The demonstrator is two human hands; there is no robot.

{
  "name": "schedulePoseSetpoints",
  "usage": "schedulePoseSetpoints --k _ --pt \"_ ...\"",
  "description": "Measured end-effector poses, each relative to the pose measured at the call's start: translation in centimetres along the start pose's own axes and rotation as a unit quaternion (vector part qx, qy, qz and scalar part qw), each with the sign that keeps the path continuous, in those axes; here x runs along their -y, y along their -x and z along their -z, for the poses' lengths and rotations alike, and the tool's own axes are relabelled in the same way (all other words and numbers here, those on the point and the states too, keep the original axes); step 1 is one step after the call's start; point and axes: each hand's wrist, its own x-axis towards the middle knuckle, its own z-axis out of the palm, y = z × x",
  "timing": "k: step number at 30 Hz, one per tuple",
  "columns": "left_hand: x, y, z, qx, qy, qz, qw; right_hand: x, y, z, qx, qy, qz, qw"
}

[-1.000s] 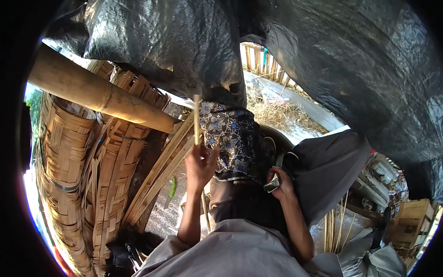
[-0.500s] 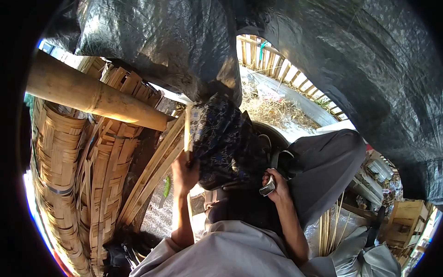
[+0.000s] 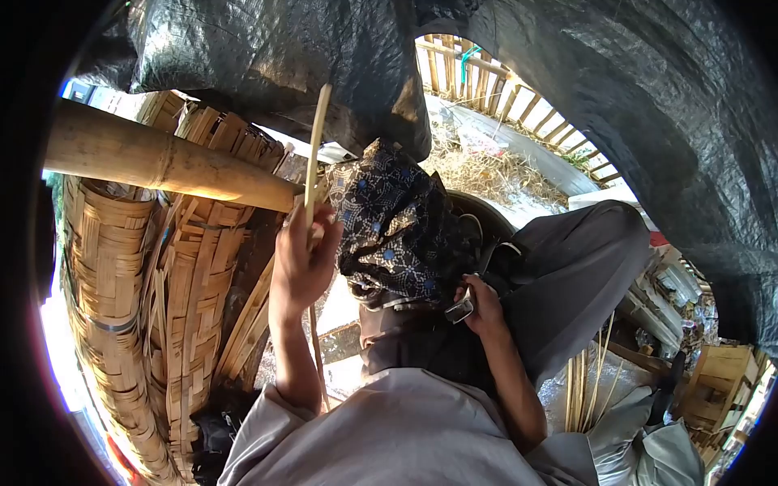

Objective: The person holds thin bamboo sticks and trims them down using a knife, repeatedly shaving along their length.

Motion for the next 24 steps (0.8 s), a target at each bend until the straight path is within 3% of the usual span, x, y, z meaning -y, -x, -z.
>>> schedulePoseSetpoints --k 2,3,5,7,10,13,15,17,19,20,24 --pt "-1.8 -1.8 -0.5 0.033 0.008 0.002 0.999 0.1 -0.1 0.4 0.045 0.020 0.011 0.999" --pt "-1.4 -2.3 -1.8 0.004 0.055 -0.024 0.998 0.2 -0.3 0.5 0.047 0.018 0.011 0.999" --pt "-1.7 -2.8 -3.4 0.065 0.126 0.092 0.986 0.1 -0.6 0.9 0.077 -0.019 0.008 0.997" --pt "-1.2 -2.0 -5.6 0.055 0.323 0.149 0.933 0.1 -0.8 1.1 0.082 -0.035 0.008 0.996" --pt "-1.0 -1.4 -6.7 0.085 0.339 0.170 0.922 0.0 -0.8 1.0 0.075 -0.033 0.012 0.997" --pt "-2.8 -2.9 -6.2 0.144 0.182 0.045 0.972 -0.3 -1.1 1.2 0.074 -0.008 0.013 0.997" --pt "-5.7 -3.9 -6.1 0.052 0.205 -0.073 0.975 -0.7 -1.4 1.1 0.080 -0.004 0.010 0.997" --pt "-9.5 -5.8 -4.4 0.136 0.198 -0.036 0.970 -0.7 -1.6 1.1 0.075 -0.004 0.018 0.997" --pt "-11.6 -6.8 -5.6 0.134 0.229 -0.149 0.953 -0.6 -1.4 1.5 0.083 -0.006 0.026 0.996" --pt "-13.1 -7.4 -6.0 0.172 0.240 -0.126 0.947 -0.8 -1.5 1.5 0.090 -0.006 0.030 0.996" --pt "-16.2 -8.6 -9.0 0.213 0.184 -0.174 0.944 -0.8 -2.0 2.0 0.090 -0.007 0.005 0.996"
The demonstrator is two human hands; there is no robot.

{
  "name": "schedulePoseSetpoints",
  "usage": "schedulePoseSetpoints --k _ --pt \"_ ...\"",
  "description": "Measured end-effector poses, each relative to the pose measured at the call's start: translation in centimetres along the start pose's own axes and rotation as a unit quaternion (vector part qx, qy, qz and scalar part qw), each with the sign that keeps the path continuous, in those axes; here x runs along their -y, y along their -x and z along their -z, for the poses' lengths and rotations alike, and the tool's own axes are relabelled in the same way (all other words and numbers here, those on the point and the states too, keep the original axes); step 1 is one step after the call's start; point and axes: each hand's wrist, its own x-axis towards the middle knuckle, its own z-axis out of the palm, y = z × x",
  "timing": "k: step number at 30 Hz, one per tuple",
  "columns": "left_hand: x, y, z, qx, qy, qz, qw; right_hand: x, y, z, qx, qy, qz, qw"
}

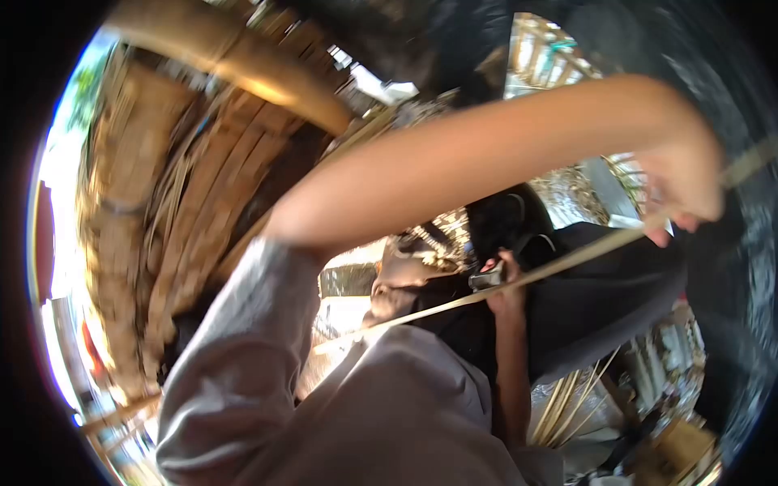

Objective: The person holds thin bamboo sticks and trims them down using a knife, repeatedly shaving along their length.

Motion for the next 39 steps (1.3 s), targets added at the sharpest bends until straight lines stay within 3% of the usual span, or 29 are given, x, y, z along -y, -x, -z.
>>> schedulePoseSetpoints --k 1,3,4,9,20,24,26,27,29,30,33,39 --pt "-0.1 -0.6 -0.5 0.010 -0.019 -0.004 1.000 -0.5 -2.0 2.1 -0.046 0.024 -0.023 0.998" --pt "-0.2 -1.6 -0.9 0.029 -0.054 -0.008 0.998 0.0 -3.6 4.9 0.103 0.043 -0.040 0.993" --pt "-0.2 -2.0 -1.0 0.039 -0.066 -0.012 0.997 -0.2 -1.7 1.4 0.092 0.057 -0.043 0.993" --pt "0.6 -5.5 -2.7 0.097 -0.088 -0.030 0.991 0.9 -2.3 2.3 0.008 0.076 -0.028 0.997" --pt "0.0 -10.6 -7.0 0.272 -0.126 -0.072 0.951 -0.6 -1.3 0.7 -0.062 0.054 0.008 0.997" --pt "3.3 -9.6 -6.2 0.304 -0.104 -0.010 0.947 -0.6 -0.4 0.3 -0.091 0.056 0.027 0.994" --pt "7.1 -6.9 -4.3 0.275 -0.032 0.082 0.957 0.2 -0.8 0.9 -0.037 0.049 0.001 0.998" --pt "11.4 -3.3 -3.8 0.174 0.088 0.081 0.977 0.5 0.1 -0.3 -0.020 0.042 -0.026 0.999" --pt "14.1 1.8 -2.9 0.057 0.248 0.191 0.948 0.6 0.1 -0.6 -0.021 0.044 -0.020 0.999" --pt "14.4 4.1 -1.7 0.058 0.189 0.222 0.955 0.8 0.1 -0.7 -0.017 0.054 -0.012 0.998" --pt "15.8 11.5 -0.9 0.011 0.261 0.256 0.931 1.1 0.1 -1.3 -0.069 0.068 -0.027 0.995" --pt "14.9 18.8 -1.2 -0.048 0.218 0.302 0.927 2.3 1.1 -2.5 -0.089 0.051 -0.048 0.994"
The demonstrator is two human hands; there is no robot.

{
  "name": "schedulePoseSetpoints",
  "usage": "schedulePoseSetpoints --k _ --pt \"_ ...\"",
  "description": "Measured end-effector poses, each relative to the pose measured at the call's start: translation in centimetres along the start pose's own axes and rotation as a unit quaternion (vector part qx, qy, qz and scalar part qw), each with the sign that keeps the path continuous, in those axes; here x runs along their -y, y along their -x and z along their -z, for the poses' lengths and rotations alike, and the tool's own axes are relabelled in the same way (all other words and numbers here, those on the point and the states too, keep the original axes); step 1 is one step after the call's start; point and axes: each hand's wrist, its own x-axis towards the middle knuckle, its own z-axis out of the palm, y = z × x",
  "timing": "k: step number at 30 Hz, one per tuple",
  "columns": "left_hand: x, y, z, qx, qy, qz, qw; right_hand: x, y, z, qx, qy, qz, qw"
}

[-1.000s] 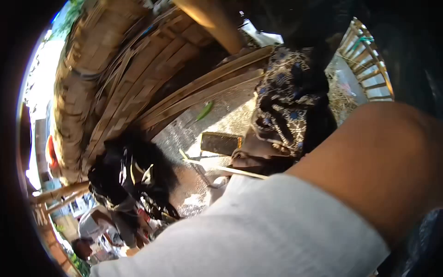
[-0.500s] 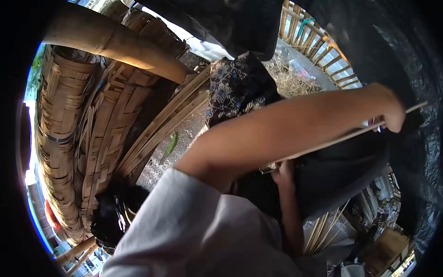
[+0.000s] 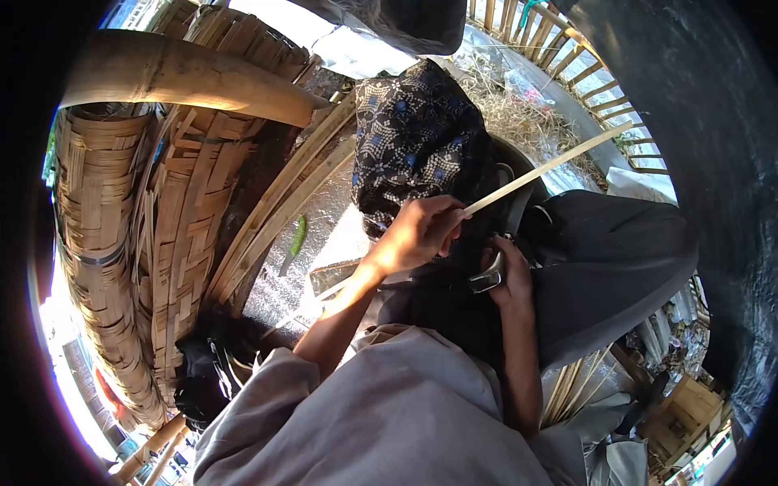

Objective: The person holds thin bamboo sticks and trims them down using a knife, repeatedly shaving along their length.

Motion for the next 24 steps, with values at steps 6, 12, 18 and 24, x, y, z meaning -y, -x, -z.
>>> schedulePoseSetpoints --k 6,12,18,24 --pt "-4.7 0.9 -0.1 -0.176 -0.220 -0.152 0.947 2.8 5.0 -2.9 0.070 0.073 0.104 0.989" --pt "-11.1 -3.1 1.4 -0.218 -0.302 -0.243 0.896 6.4 9.2 -4.9 0.076 0.202 0.238 0.947" --pt "-11.0 -5.4 1.4 -0.189 -0.338 -0.247 0.888 9.5 9.4 -3.6 0.090 0.309 0.320 0.891" --pt "-12.9 -9.4 4.7 -0.138 -0.272 -0.119 0.945 9.2 7.9 -3.1 0.103 0.178 0.266 0.942"
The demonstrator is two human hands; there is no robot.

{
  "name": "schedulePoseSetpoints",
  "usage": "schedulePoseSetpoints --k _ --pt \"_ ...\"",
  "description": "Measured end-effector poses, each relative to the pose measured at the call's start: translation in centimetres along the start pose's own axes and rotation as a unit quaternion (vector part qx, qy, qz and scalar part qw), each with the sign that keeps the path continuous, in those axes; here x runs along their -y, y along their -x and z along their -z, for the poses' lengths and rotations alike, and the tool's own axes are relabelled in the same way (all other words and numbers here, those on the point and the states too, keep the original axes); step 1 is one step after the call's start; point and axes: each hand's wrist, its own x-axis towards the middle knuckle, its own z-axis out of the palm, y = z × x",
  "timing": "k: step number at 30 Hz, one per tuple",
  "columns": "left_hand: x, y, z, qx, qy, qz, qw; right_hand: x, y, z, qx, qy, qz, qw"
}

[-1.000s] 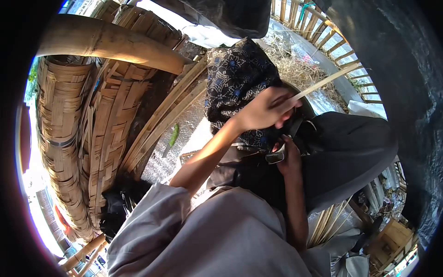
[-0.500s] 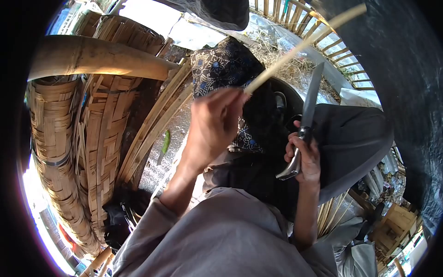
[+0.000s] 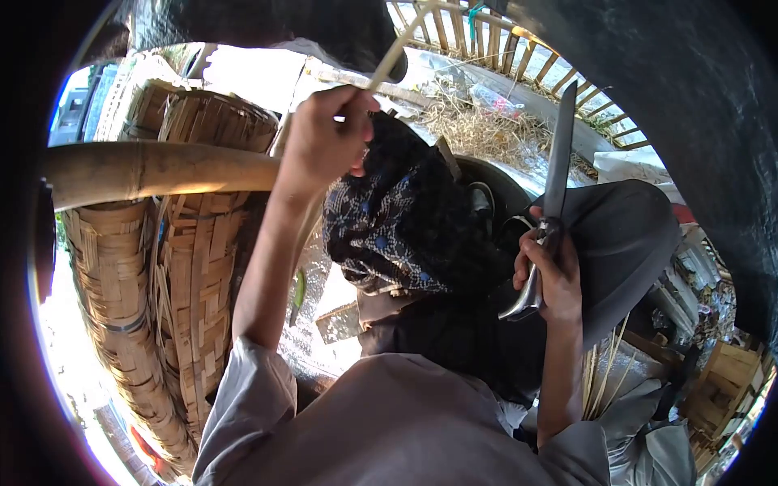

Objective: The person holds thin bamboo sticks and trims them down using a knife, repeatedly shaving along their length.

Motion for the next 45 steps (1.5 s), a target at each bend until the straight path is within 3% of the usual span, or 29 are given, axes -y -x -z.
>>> schedulePoseSetpoints --k 7,9,11,17,20,26,28,29,34,36,38,40,42,45 --pt "1.9 2.4 -1.1 0.087 0.101 0.152 0.979 -2.0 -0.7 0.0 -0.014 -0.023 -0.033 0.999" --pt "3.8 5.2 -1.9 0.089 0.180 0.197 0.960 -2.3 -0.7 0.1 0.009 -0.024 -0.036 0.999" --pt "4.2 8.2 -2.7 0.058 0.167 0.259 0.950 -2.4 -0.7 -0.3 0.009 -0.012 -0.038 0.999" --pt "7.3 15.9 -4.9 0.020 0.189 0.307 0.932 -3.0 -0.6 -1.0 0.036 0.046 -0.036 0.998" --pt "7.7 18.1 -5.8 -0.021 0.153 0.308 0.939 -3.2 -0.7 -1.4 0.072 0.070 -0.031 0.995" --pt "9.3 19.4 -5.8 -0.006 0.112 0.266 0.957 -4.2 -0.2 -1.9 0.152 0.177 0.006 0.972" --pt "10.1 19.8 -5.7 -0.012 0.152 0.268 0.951 -5.0 -0.5 -1.6 0.161 0.384 0.129 0.900" --pt "10.1 19.8 -5.7 -0.019 0.192 0.273 0.942 -5.0 -0.4 -1.9 0.151 0.402 0.155 0.890" --pt "8.5 20.0 -5.1 -0.002 0.177 0.313 0.933 -6.0 0.2 -2.9 0.217 0.439 0.130 0.862" --pt "8.6 21.0 -5.2 -0.003 0.148 0.318 0.936 -6.7 0.4 -3.1 0.261 0.508 0.167 0.803" --pt "9.3 22.7 -5.7 -0.031 0.117 0.337 0.934 -7.1 0.3 -3.4 0.254 0.526 0.182 0.791" --pt "11.0 24.8 -6.0 -0.019 0.142 0.357 0.923 -7.1 0.1 -3.9 0.242 0.672 0.178 0.677" --pt "9.5 24.3 -5.6 -0.033 0.118 0.399 0.909 -8.0 0.0 -3.7 0.239 0.681 0.168 0.671" --pt "9.5 23.7 -5.2 -0.016 0.132 0.383 0.914 -8.5 -0.1 -3.6 0.225 0.698 0.173 0.657"
